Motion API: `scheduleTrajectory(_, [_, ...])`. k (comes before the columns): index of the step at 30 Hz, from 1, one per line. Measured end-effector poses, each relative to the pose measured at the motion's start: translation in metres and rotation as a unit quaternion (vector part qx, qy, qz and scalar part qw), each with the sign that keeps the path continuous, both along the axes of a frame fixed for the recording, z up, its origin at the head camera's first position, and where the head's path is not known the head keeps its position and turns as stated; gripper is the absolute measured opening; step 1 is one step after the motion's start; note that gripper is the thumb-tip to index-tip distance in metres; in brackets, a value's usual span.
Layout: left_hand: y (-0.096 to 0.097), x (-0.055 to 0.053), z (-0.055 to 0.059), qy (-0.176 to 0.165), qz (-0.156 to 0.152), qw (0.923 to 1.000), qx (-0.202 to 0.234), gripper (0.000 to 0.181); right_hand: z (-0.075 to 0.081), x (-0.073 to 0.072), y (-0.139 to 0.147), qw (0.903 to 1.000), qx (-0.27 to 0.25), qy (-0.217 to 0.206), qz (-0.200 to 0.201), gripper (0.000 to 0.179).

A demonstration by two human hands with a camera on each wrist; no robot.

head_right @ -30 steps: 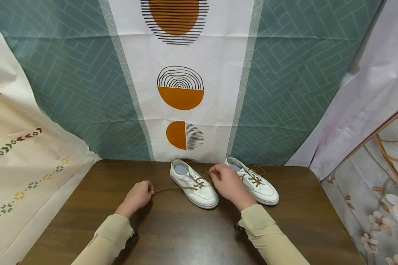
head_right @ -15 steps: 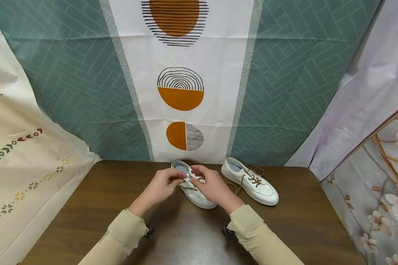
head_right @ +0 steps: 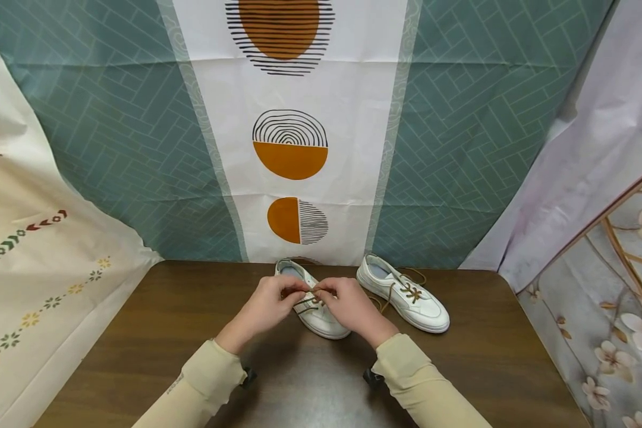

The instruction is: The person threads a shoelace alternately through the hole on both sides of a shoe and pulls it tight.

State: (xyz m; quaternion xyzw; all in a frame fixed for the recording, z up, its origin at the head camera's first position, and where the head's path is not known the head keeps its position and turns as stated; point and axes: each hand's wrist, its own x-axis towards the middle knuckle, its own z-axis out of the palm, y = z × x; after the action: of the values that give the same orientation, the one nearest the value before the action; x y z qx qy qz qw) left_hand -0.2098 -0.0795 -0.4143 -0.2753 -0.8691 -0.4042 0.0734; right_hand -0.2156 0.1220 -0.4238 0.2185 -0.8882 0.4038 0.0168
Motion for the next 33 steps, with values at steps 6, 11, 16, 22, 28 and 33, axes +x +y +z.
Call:
scheduleTrajectory(6, [0.000, -0.003, 0.001, 0.023, 0.021, 0.9989, -0.034, 0.016, 0.000, -0.004, 0.011, 0.9992, 0.022, -0.032, 0.009, 0.013])
scheduleTrajectory(11, [0.004, -0.004, 0.000, 0.027, 0.025, 0.9990, -0.025, 0.014, -0.003, -0.005, 0.018, 0.9987, 0.038, -0.030, 0.015, 0.012])
scheduleTrajectory(16, [0.010, -0.006, -0.001, 0.012, 0.007, 0.9999, 0.009, 0.013, -0.001, -0.001, 0.013, 0.9992, 0.010, -0.020, 0.032, 0.021])
scheduleTrajectory(22, [0.020, -0.009, 0.000, 0.012, -0.016, 0.9992, 0.036, 0.013, -0.001, -0.002, 0.010, 0.9998, 0.010, 0.005, 0.017, 0.013])
scheduleTrajectory(28, [0.027, -0.011, 0.002, 0.022, -0.001, 0.9985, 0.051, 0.012, -0.003, -0.003, 0.014, 0.9997, -0.009, -0.006, -0.021, 0.012])
scheduleTrajectory(33, [0.033, -0.014, 0.000, 0.031, -0.008, 0.9983, 0.050, 0.016, -0.003, -0.003, 0.014, 0.9992, -0.028, 0.001, -0.028, 0.012])
